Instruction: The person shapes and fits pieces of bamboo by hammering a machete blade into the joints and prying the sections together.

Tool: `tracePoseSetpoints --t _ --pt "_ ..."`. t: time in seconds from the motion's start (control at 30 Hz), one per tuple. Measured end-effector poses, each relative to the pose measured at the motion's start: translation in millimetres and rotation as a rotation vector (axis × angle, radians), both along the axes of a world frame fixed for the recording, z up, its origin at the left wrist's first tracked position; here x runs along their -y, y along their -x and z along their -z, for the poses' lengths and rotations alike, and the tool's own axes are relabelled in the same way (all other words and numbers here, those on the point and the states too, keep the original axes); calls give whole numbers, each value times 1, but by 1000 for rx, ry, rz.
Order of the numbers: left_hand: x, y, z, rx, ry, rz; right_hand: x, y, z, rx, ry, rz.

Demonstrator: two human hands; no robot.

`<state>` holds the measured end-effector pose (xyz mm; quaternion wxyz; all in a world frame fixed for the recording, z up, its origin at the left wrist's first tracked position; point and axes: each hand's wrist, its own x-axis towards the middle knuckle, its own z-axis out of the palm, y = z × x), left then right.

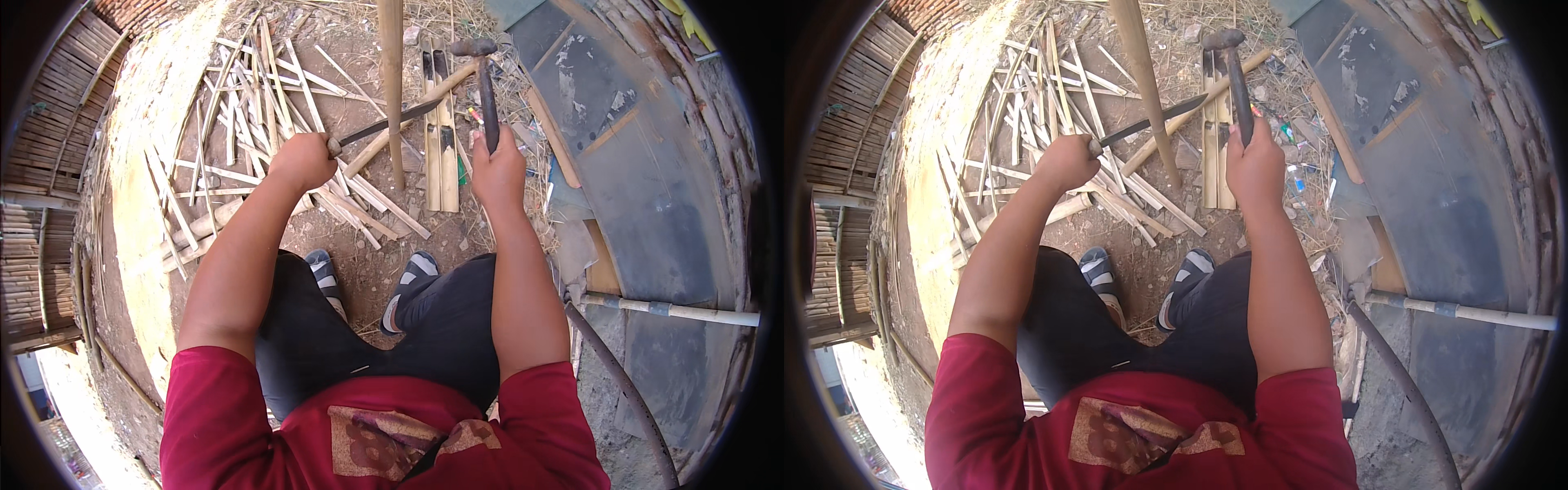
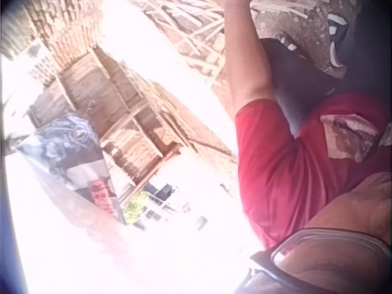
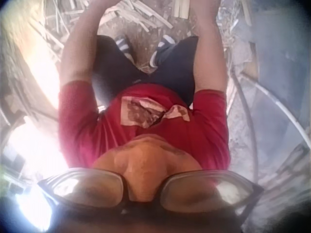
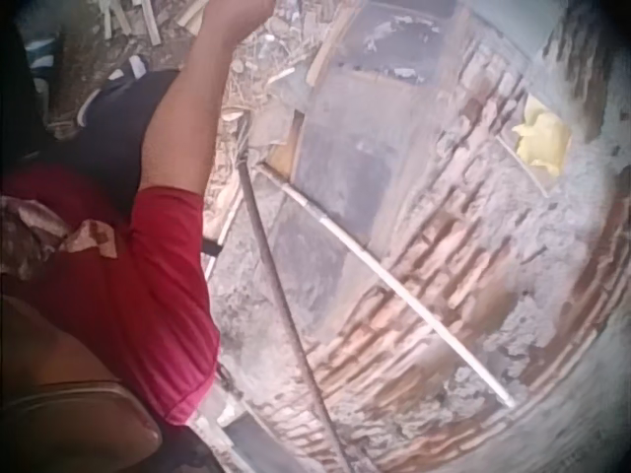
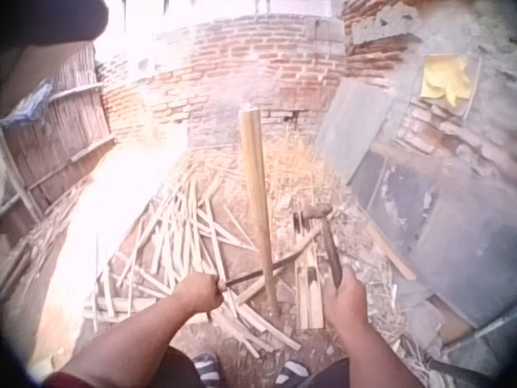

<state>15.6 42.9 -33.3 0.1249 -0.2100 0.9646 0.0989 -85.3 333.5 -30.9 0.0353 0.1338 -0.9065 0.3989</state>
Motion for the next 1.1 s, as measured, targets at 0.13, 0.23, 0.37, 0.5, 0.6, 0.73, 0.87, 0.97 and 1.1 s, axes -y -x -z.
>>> tracePoseSetpoints --t 0.13,0.23,0.37,0.5,0.6,0.73,0.87,0.97,1.1 --pt "-3 2 -8 19 -26 -17 1 -5 24 -22 -47 -8" --pt "-2 -3 -5 5 -19 2 2 -1 43 108 -362 -93" --pt "1 -5 1 -83 -14 36 5 -5 2 -55 -29 -9" --pt "1 -8 0 -65 -32 5 12 -9 19 2 -137 4" --pt "-9 -5 -1 -80 -4 64 5 -1 63 114 -375 -119" --pt "-7 -1 3 7 -4 27 8 -7 4 -5 -27 -7" --pt "-4 -1 0 4 -6 20 1 -10 9 -2 -12 22" --pt "-3 0 1 -7 -15 14 -1 -2 27 116 -309 -43" --pt "0 -2 12 -106 -8 46 -1 -7 -16 105 -12 22"
